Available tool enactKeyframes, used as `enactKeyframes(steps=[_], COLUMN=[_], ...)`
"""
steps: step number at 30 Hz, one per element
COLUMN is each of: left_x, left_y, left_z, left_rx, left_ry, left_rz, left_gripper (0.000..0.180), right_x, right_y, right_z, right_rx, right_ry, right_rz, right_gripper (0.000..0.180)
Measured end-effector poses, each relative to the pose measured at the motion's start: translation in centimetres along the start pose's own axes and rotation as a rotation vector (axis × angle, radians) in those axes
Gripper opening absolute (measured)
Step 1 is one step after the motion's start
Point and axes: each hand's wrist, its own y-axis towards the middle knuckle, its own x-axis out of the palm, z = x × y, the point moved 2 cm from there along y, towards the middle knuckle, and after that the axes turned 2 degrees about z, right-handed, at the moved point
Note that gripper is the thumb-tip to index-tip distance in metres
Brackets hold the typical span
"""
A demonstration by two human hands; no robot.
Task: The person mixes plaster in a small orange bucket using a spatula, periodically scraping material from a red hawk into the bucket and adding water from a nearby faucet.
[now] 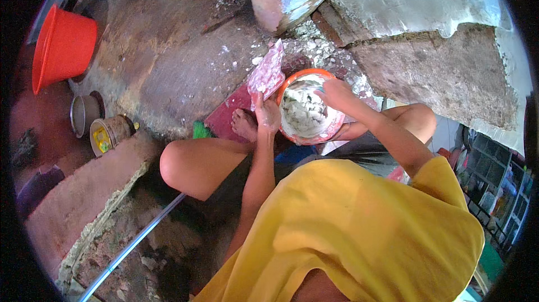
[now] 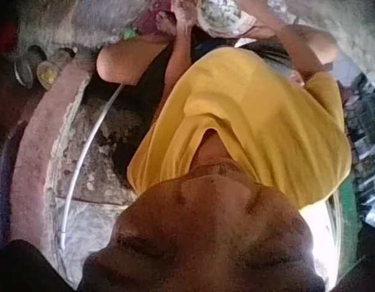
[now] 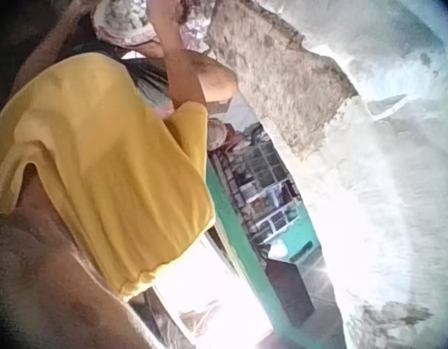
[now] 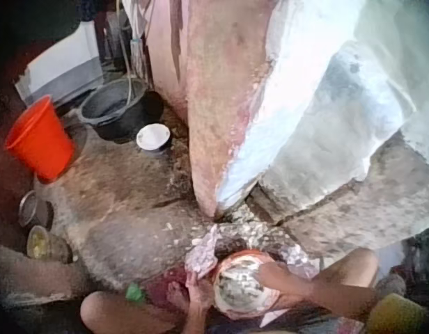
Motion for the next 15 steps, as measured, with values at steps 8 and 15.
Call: enactKeyframes(steps=[8,15], left_x=[0.7,1.2], left_y=[0.6,-0.4], left_z=[-0.3,-0.1], left_rx=[-0.087,0.024], left_ry=[-0.035,0.030], left_rz=[-0.056,-0.002], left_gripper=[0.045,0.040], right_x=[7.8,11.6], right_y=[8.3,0.7], right_z=[-3.7,-0.7], right_rx=[-0.122,-0.108], right_ry=[-0.298,-0.064], right_rz=[0.035,0.201], right_gripper=[0.011,0.010])
